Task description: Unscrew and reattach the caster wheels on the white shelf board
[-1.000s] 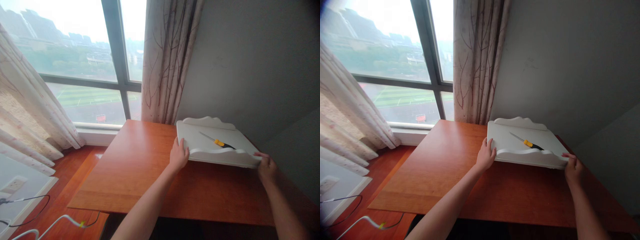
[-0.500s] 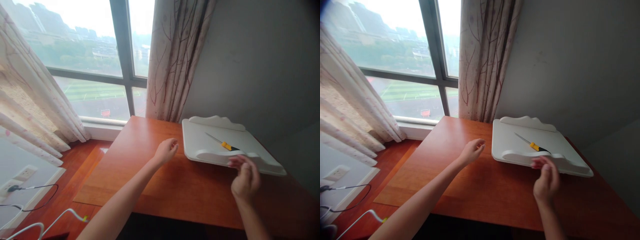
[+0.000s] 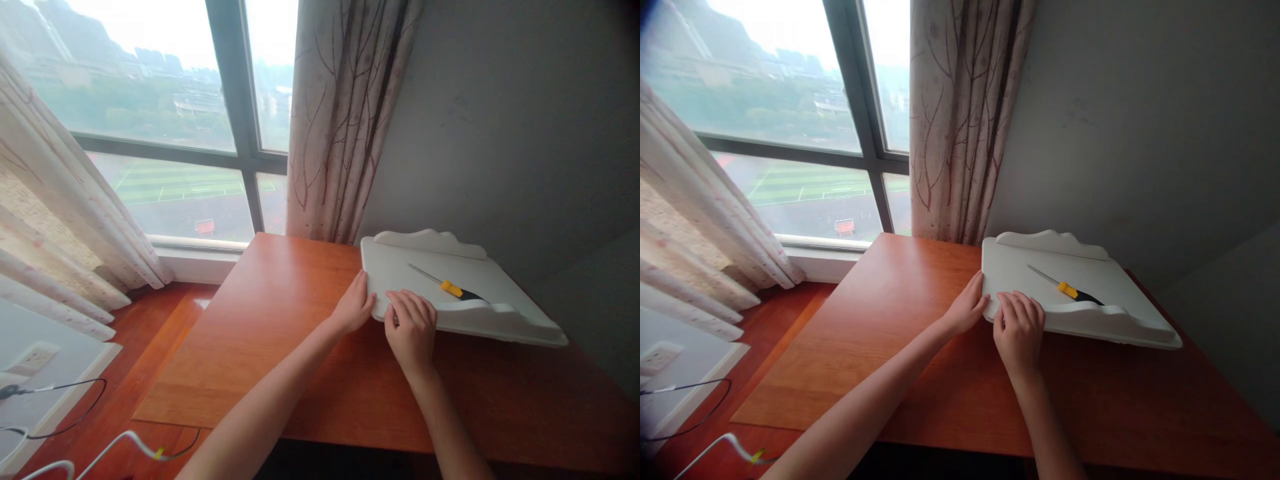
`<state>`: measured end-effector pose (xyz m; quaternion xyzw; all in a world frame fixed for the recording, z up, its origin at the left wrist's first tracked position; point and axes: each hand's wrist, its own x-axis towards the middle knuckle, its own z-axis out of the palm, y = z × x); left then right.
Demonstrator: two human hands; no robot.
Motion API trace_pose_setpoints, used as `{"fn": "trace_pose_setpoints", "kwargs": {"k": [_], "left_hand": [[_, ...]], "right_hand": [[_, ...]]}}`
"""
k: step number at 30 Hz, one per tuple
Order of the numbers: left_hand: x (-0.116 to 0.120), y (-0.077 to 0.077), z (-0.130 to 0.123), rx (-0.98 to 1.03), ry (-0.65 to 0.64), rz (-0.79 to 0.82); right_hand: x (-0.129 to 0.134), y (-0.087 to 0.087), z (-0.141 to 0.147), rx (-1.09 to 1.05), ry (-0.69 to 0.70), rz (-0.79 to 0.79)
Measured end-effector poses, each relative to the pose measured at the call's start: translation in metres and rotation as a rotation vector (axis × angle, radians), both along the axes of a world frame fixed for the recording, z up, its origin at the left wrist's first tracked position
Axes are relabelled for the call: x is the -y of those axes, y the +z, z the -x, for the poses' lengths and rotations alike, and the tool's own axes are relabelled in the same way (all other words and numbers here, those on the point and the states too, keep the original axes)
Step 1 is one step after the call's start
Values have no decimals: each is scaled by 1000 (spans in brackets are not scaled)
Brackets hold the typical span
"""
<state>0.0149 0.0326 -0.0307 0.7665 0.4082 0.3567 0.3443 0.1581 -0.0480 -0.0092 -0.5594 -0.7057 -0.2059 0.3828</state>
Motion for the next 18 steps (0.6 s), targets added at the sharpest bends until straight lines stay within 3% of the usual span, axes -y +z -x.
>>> {"fn": "trace_pose_setpoints", "kwargs": {"k": [9, 18], "left_hand": [[-1, -20, -20, 14, -19, -26], [4, -10, -35, 50, -32, -31]], "right_hand": [[-1, -13, -26, 43, -18, 20], [4, -7, -34, 2, -48, -1]]}}
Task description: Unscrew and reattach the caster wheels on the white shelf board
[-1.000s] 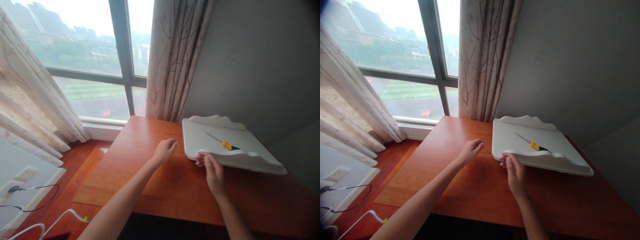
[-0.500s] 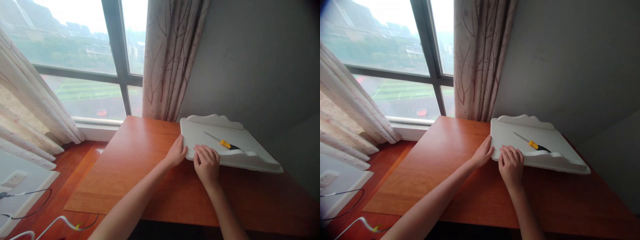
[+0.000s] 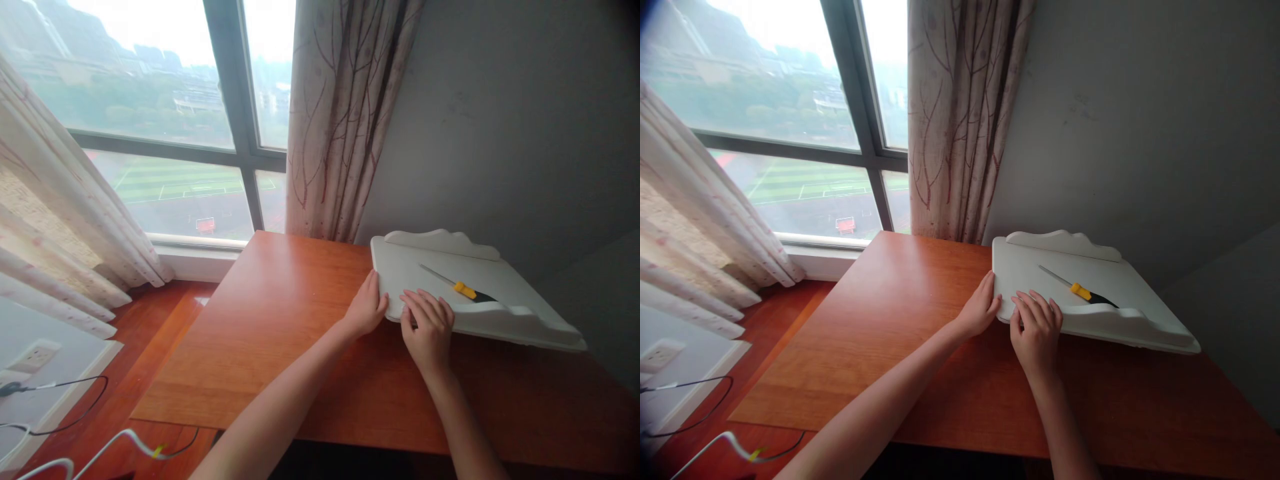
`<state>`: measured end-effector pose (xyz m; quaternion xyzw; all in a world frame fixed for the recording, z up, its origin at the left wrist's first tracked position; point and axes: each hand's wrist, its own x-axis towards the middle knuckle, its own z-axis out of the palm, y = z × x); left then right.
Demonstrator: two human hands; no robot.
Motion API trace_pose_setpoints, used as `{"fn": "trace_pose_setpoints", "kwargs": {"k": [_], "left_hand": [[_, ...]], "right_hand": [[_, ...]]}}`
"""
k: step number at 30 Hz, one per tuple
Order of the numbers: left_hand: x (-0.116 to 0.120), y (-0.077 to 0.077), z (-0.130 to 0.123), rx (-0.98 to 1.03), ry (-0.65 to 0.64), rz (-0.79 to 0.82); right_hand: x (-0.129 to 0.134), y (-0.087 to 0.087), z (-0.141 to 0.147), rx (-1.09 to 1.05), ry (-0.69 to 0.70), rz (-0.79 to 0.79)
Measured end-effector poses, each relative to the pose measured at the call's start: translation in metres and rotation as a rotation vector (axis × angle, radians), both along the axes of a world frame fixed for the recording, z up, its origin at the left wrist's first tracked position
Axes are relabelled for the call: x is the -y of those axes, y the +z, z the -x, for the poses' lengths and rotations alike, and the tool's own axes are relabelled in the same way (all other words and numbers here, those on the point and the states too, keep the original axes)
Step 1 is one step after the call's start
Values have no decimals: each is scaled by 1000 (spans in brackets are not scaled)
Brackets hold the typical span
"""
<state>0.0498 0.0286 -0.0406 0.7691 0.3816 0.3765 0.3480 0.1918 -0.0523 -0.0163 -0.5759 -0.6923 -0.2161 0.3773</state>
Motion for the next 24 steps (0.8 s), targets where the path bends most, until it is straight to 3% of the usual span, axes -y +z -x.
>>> {"fn": "trace_pose_setpoints", "kwargs": {"k": [4, 7, 12, 18, 24], "left_hand": [[-1, 10, 18, 28, 25, 7], [-1, 14, 41, 42, 80, 51], [3, 14, 76, 40, 122, 106], [13, 5, 92, -11, 179, 72], [15, 3, 96, -85, 161, 2]], "right_hand": [[5, 12, 32, -154, 177, -15], [0, 19, 66, -396, 328, 79], [-27, 8, 108, -703, 339, 279], [-44, -24, 121, -710, 355, 430], [-42, -34, 116, -621, 402, 479]]}}
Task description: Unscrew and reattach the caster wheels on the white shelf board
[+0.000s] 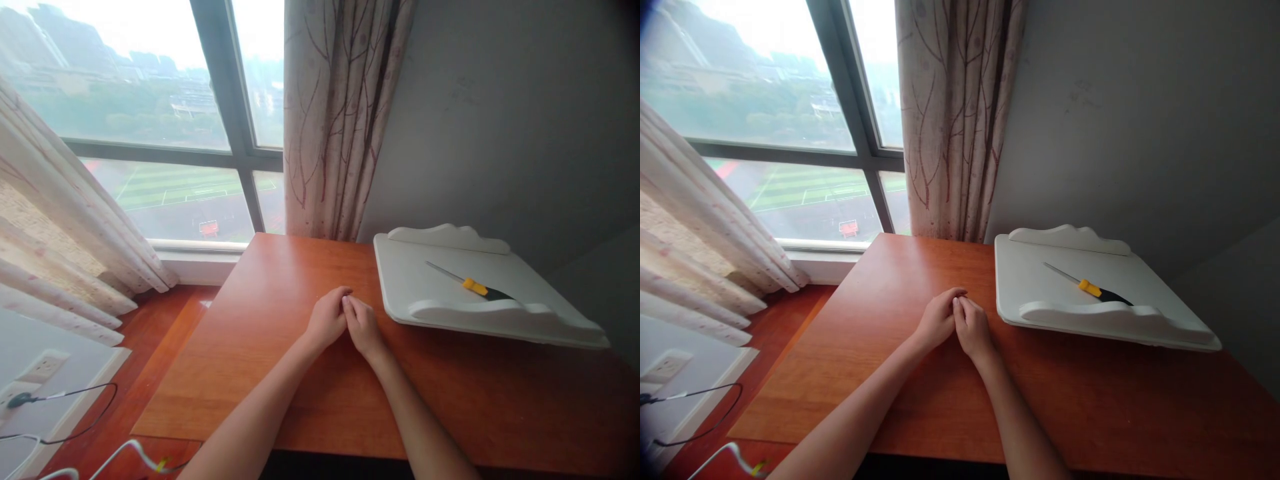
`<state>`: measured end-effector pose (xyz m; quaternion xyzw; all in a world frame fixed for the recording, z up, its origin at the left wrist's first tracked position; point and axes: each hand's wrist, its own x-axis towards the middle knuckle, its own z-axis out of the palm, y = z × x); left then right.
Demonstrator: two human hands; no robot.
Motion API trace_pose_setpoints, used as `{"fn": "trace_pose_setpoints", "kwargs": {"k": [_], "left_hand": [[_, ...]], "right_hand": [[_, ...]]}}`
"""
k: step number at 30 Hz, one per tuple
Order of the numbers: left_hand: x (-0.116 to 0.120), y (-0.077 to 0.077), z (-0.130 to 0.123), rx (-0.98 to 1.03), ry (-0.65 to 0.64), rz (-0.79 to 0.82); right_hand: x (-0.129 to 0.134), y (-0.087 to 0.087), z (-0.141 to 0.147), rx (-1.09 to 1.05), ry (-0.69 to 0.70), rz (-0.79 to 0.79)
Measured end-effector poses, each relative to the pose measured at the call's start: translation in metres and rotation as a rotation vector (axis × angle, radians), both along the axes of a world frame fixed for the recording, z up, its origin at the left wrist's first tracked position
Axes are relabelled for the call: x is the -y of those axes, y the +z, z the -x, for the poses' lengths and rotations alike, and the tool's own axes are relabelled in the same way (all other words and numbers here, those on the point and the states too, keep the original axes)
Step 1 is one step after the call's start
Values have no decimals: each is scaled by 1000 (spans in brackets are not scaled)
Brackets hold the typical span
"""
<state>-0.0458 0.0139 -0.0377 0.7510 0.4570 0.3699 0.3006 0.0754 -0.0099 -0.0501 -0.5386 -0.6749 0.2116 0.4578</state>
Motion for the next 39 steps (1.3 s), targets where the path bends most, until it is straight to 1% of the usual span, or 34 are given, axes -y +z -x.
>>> {"fn": "trace_pose_setpoints", "kwargs": {"k": [8, 16, 26, 39], "left_hand": [[4, -5, 0, -55, 10, -43], [5, 0, 0, -71, 16, -63], [2, -4, 0, -83, 21, -50], [4, 0, 1, -85, 25, -47]], "right_hand": [[-1, -4, -3, 37, 47, -13], [-1, -5, -4, 48, 55, -18], [0, -5, -5, 86, 51, -21], [1, -2, -5, 90, 58, -9]]}}
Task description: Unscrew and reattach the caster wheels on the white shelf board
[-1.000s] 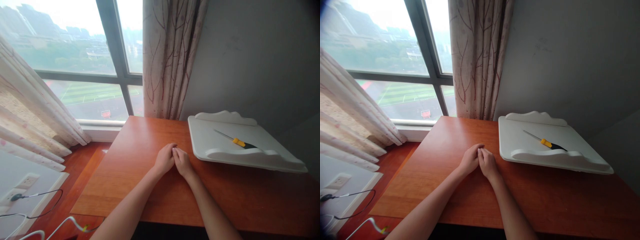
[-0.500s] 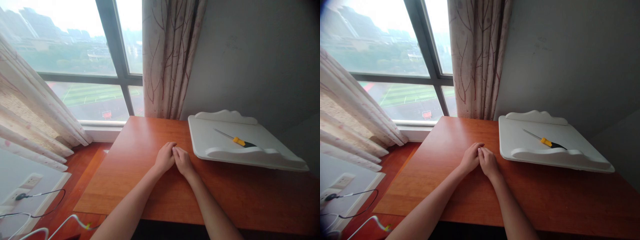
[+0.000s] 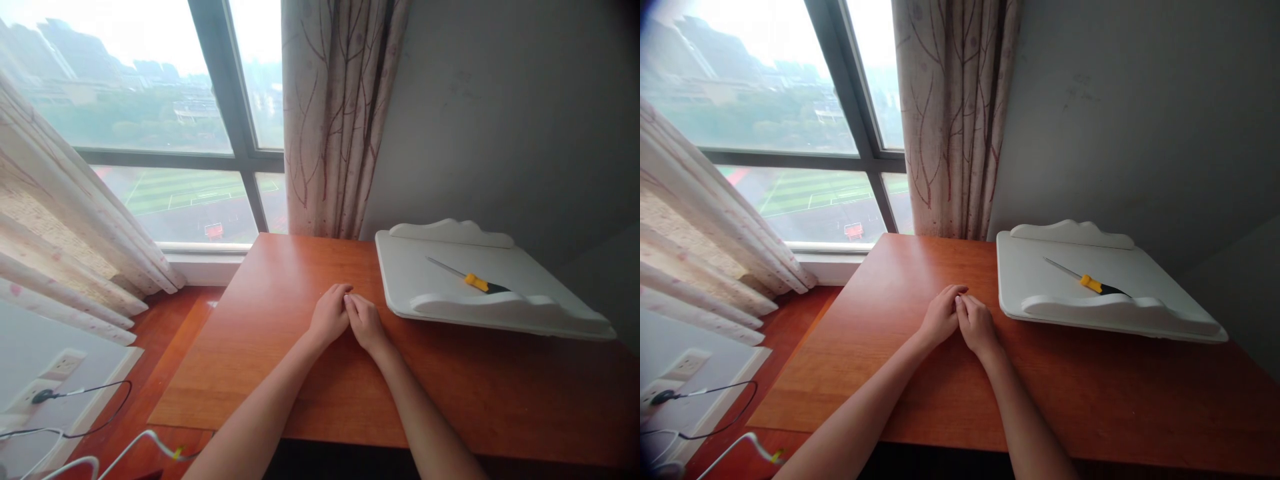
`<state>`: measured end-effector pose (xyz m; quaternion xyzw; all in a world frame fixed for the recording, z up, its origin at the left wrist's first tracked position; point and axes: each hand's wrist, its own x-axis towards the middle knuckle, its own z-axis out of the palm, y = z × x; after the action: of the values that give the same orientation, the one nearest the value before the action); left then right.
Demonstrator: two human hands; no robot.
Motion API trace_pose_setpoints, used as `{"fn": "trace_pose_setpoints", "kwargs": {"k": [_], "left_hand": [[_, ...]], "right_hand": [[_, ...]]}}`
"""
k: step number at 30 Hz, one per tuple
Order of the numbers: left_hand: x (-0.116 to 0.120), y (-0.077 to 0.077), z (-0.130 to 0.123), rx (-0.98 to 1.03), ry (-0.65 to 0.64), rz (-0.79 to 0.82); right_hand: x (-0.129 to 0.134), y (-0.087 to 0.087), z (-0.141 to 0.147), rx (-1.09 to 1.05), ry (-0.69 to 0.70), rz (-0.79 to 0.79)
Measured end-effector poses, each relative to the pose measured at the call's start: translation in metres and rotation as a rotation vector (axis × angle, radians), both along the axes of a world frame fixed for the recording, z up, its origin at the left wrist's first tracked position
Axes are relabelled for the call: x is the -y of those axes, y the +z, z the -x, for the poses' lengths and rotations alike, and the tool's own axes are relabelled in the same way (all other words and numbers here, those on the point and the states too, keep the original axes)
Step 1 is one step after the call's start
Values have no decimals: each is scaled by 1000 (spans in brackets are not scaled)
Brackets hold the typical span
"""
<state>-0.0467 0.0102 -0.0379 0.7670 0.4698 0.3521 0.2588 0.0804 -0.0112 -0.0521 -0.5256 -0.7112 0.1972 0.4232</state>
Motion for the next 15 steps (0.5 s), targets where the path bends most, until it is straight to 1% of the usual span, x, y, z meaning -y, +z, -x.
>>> {"fn": "trace_pose_setpoints", "kwargs": {"k": [15], "left_hand": [[0, -3, 0, 14, 1, -2]], "right_hand": [[0, -1, 2, -14, -5, 0]]}}
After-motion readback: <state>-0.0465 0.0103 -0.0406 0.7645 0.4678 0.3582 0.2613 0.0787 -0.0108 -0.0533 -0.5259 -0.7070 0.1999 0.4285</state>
